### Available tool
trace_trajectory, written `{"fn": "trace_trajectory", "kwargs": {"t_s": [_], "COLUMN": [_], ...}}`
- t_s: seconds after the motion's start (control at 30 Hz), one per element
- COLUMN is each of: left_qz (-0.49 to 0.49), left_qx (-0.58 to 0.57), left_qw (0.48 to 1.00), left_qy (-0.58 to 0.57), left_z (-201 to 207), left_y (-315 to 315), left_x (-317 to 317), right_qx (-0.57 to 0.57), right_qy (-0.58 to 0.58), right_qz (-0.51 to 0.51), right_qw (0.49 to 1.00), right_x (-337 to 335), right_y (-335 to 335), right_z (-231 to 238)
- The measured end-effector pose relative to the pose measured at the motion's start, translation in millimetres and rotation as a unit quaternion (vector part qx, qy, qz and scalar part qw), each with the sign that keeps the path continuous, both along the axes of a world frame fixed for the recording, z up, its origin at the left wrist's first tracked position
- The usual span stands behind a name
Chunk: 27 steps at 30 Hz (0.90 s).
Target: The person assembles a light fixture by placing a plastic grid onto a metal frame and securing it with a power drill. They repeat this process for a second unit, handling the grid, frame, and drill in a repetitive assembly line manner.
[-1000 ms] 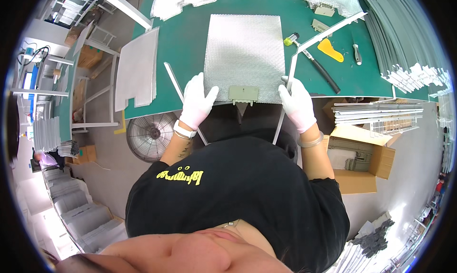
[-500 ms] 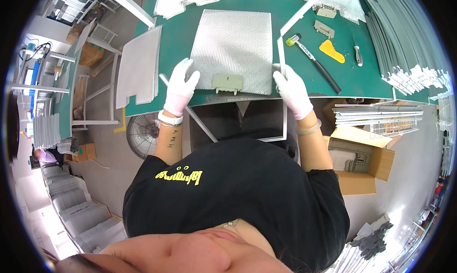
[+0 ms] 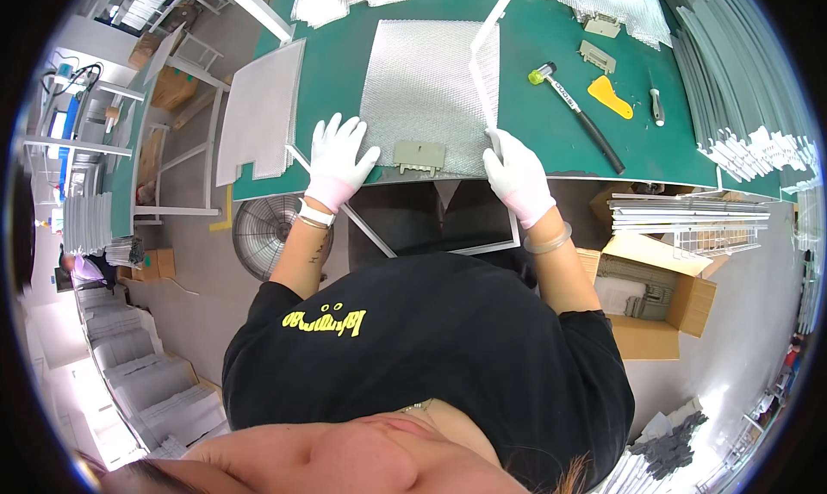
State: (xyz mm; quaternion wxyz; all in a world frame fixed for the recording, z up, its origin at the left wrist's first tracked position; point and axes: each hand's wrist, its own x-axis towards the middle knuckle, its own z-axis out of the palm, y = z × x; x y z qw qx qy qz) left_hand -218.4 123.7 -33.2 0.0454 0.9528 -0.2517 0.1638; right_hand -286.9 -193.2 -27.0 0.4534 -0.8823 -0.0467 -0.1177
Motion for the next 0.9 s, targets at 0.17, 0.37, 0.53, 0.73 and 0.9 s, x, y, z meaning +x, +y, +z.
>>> {"fn": "trace_trajectory", "kwargs": {"t_s": [0.17, 0.37, 0.53, 0.73, 0.9], "left_qz": [-0.166, 0.047, -0.069, -0.057, 0.033], "left_qx": [-0.304, -0.728, -0.783, -0.821, -0.861], "left_qw": [0.938, 0.189, 0.176, 0.158, 0.126], "left_qy": [0.002, 0.657, 0.592, 0.546, 0.492], "left_z": [13, -52, -35, -32, -23], "left_y": [-49, -137, -155, -201, -240], "left_x": [-47, -109, -80, 12, 11], "right_qx": [-0.002, 0.193, 0.213, 0.376, 0.494], "right_qy": [0.086, 0.186, 0.063, 0.101, 0.127], "right_qz": [0.013, 0.021, -0.055, -0.028, 0.004], "right_qw": [0.996, 0.963, 0.974, 0.921, 0.86], "right_x": [-2, -18, -44, -30, -18], "right_y": [-3, 2, -1, -6, -31], "right_z": [13, 22, -17, -7, -3]}}
